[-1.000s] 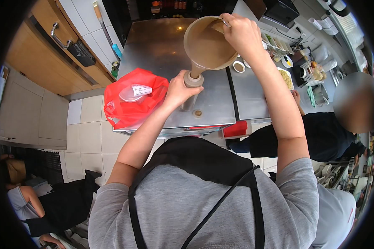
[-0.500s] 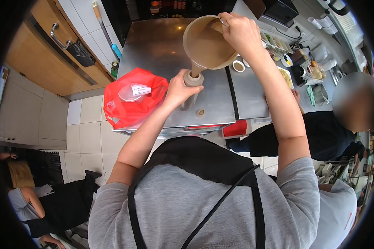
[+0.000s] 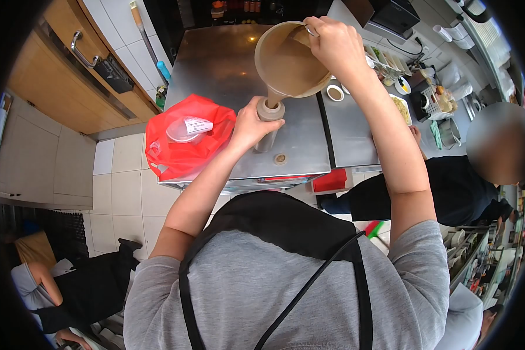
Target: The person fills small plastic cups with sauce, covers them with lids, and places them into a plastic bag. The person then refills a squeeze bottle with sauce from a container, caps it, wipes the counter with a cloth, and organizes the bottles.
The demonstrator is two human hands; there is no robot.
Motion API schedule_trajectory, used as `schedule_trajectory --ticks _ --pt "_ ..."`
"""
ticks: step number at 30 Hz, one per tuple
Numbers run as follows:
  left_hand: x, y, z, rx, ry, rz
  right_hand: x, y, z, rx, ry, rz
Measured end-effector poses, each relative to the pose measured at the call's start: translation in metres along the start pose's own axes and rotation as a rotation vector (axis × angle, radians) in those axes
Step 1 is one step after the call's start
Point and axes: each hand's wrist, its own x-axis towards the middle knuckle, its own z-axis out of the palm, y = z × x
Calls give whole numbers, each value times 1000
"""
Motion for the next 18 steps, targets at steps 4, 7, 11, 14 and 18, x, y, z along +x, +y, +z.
schedule_trajectory --ticks 4,7,11,14,18 --pt "1 -2 0 -4 -1 4 -1 -1 2 10 32 -21" --pt "2 -2 0 -7 -1 5 -2 -2 4 11 19 -19" --pt "3 0 -2 -4 5 15 -4 0 8 23 -2 0" --pt "4 0 -1 -9 17 26 -7 4 12 42 -23 44" --pt "5 4 -2 -54 23 25 -14 15 24 126 -4 163"
